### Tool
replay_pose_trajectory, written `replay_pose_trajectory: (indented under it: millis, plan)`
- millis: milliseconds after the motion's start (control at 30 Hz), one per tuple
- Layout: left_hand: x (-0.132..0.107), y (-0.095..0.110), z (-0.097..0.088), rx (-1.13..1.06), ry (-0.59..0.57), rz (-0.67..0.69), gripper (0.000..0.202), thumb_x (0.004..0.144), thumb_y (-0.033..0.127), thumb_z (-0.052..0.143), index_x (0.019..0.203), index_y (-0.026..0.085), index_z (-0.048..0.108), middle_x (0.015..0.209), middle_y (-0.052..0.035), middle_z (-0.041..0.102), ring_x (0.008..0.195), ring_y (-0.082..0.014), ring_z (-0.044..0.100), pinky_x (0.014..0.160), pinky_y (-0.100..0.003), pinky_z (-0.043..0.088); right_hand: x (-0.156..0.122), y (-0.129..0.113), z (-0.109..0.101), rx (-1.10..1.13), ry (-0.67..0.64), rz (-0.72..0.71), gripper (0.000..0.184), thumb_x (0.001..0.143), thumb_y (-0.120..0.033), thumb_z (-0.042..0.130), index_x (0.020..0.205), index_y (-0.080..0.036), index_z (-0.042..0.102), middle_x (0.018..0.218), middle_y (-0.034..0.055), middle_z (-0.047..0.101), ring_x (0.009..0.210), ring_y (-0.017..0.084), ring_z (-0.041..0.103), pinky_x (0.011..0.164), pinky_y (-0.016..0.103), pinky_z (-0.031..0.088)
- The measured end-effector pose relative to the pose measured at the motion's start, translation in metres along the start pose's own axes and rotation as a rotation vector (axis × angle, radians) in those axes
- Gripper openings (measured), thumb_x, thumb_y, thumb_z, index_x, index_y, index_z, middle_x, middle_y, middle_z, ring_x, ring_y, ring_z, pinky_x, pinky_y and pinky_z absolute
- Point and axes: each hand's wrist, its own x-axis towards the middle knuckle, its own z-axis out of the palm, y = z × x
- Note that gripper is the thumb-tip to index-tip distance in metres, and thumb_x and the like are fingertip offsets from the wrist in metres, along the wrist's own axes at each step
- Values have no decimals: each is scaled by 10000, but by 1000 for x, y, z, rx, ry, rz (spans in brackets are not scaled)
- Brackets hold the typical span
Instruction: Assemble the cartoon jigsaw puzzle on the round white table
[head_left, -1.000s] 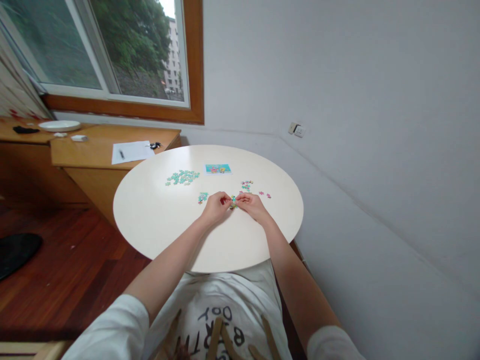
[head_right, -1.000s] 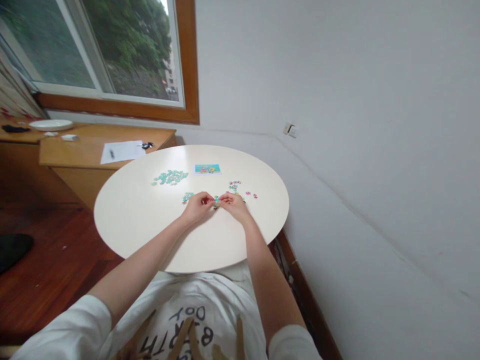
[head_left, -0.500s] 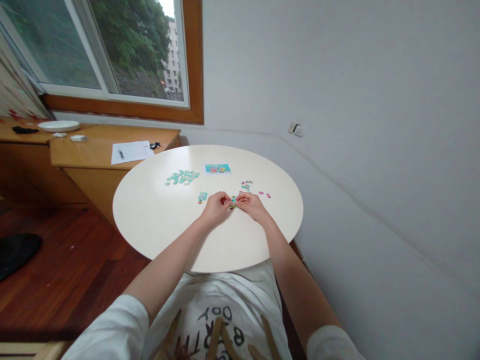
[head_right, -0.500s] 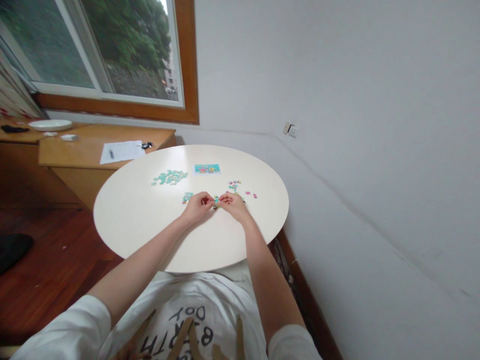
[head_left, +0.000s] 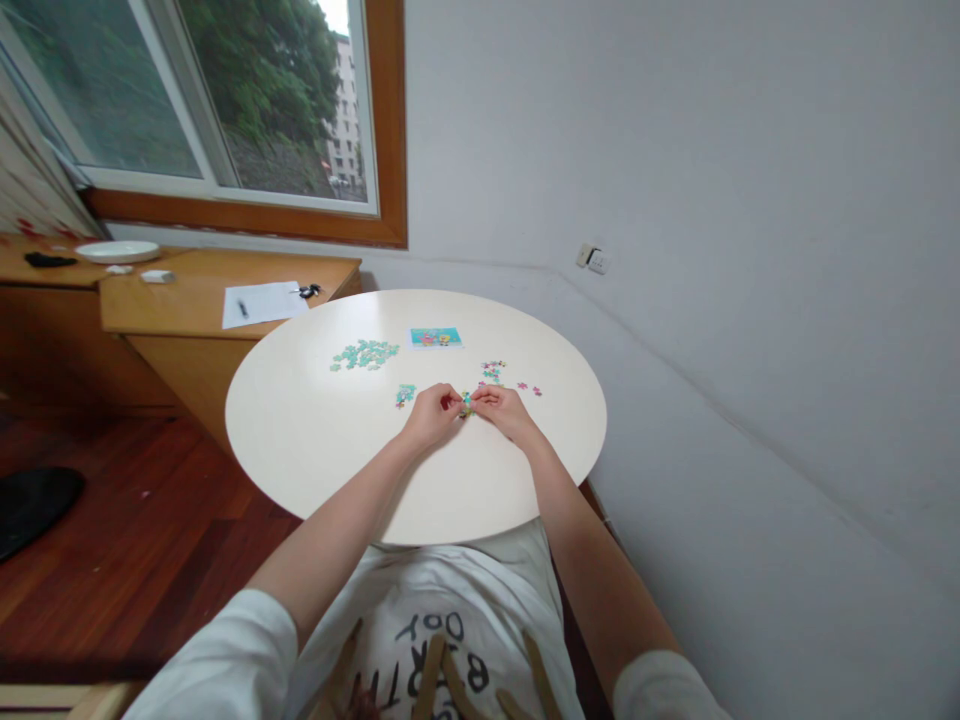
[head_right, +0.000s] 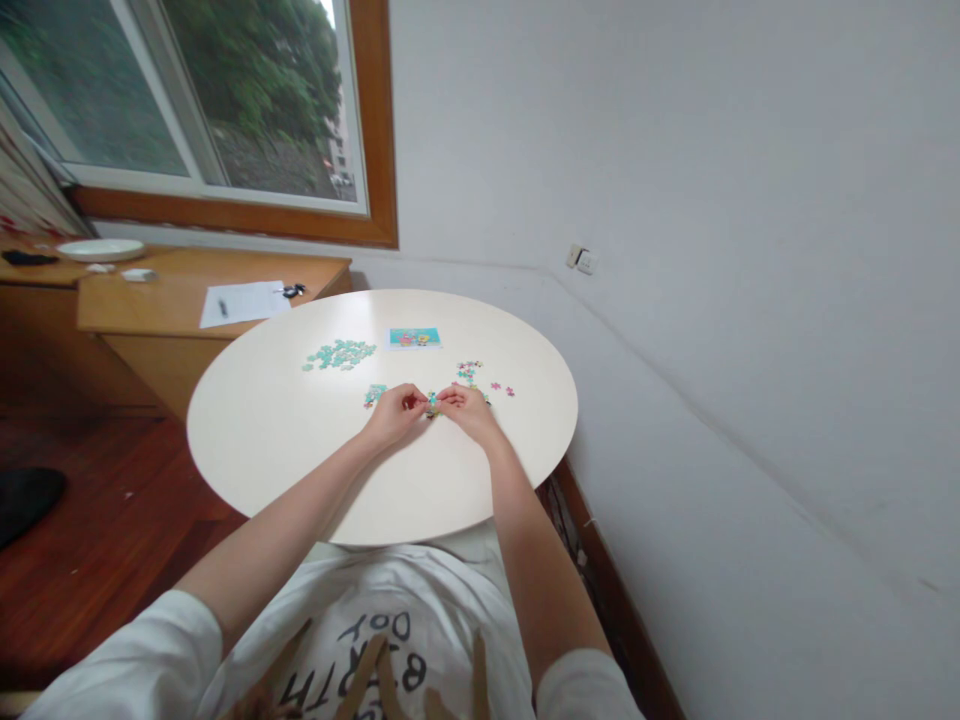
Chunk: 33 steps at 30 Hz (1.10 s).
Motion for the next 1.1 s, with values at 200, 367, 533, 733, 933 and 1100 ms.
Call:
replay_pose_trajectory:
  millis: [200,367,533,733,933,1100]
  plan:
    - [0,1,0,-10,-4,6,73,700,166,581,631,144,579,579,22,535,538,-88,438,541,-222,329,0,0,-1,23,-2,13,271,512,-311,746,703,-160,629,631,-13,614,589,102,537,598,254,407]
    - [0,2,-1,-8,-4,6,66,694,147,578,628,144,579,580,22,536,539,-89,441,545,-223,334,0,-1,0,34,9,35,256,511,-293,737,701,-160,630,613,-16,615,567,95,527,590,252,405]
    - [0,1,0,-7,-11,4,66,695,123,567,635,142,584,581,21,541,540,-89,444,547,-221,341,-1,-4,1,51,27,44,220,533,-283,705,701,-166,622,585,-24,599,549,93,519,590,254,404]
    - [0,-3,2,-19,-19,10,62,695,127,577,635,144,583,586,24,550,540,-87,449,544,-217,343,-3,-6,0,57,15,24,201,562,-260,658,739,-172,621,570,-32,586,551,96,517,591,253,395]
    - [0,-5,2,-9,-30,15,76,698,133,578,622,146,578,579,26,544,538,-88,448,544,-218,342,-3,-6,0,58,22,25,245,568,-255,644,796,-167,630,586,-27,605,550,90,515,588,246,386]
    - [0,-4,2,-13,-39,13,85,699,147,581,615,148,574,580,26,550,535,-88,449,546,-220,344,-3,-5,0,49,24,33,259,569,-257,649,809,-161,654,603,-18,614,561,92,520,606,254,401]
